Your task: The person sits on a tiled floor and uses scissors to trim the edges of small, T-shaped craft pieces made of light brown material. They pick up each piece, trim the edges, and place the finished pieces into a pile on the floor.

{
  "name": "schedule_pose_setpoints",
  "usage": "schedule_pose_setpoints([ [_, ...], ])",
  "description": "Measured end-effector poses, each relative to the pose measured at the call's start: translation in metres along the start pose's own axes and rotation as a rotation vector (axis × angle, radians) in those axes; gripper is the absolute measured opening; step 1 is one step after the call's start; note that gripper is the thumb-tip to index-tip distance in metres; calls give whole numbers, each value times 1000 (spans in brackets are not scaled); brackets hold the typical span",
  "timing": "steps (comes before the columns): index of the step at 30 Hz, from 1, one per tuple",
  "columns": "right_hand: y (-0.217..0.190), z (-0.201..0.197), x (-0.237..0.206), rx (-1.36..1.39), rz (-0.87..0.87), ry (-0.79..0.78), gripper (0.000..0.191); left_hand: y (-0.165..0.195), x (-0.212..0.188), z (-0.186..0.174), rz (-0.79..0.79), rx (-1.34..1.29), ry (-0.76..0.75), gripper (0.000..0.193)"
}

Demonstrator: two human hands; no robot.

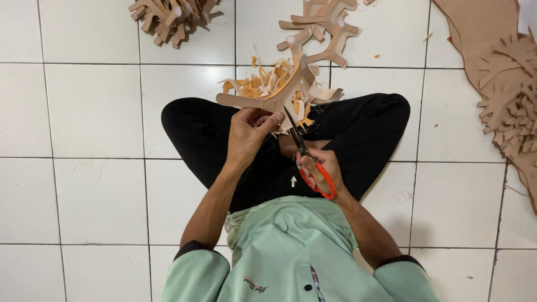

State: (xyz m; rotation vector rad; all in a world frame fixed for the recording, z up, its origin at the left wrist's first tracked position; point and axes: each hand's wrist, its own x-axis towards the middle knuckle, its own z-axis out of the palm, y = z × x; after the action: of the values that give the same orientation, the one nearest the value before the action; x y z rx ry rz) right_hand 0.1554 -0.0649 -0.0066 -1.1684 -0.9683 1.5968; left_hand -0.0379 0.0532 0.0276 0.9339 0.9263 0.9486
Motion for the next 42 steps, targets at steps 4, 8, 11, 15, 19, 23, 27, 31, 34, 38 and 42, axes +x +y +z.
schedule_pose_setpoints([
  [4, 0, 3, -1, -23, 2, 14, 54, 1, 0, -2, -61, 49, 1, 33],
  [8, -4, 5, -2, -74, -12, 9, 55, 0, 3, -5, -50, -164, -3, 39],
  [11, -6, 7, -3, -90, -70, -47, 58, -6, 4, -5, -64, -279, 60, 43],
  [15, -4, 9, -1, -20, -29, -8, 59, -22, 3, 1, -129, -348, 115, 44],
  [19, 2, 7, 1, 12, 1, 26, 56, -23, 1, 6, -185, -434, 36, 34],
  [23, 5, -6, 2, -255, -60, 86, 46, 5, -18, 6, -353, 160, -159, 32],
  [27, 4, -11, -6, -472, -139, 103, 39, 41, -25, -1, 402, 902, 49, 30],
  [31, -3, -7, -5, -526, -204, 63, 44, 55, 9, -8, 79, 446, -218, 37],
  [34, -11, -7, -11, -176, 14, -60, 52, 44, 9, -7, 114, 347, -150, 33],
  [38, -10, -8, -13, -40, 24, -99, 54, 33, 1, -8, 117, 402, -60, 32],
  [42, -6, -10, -10, -10, 33, -90, 53, 25, -1, -10, 117, 306, -64, 33],
])
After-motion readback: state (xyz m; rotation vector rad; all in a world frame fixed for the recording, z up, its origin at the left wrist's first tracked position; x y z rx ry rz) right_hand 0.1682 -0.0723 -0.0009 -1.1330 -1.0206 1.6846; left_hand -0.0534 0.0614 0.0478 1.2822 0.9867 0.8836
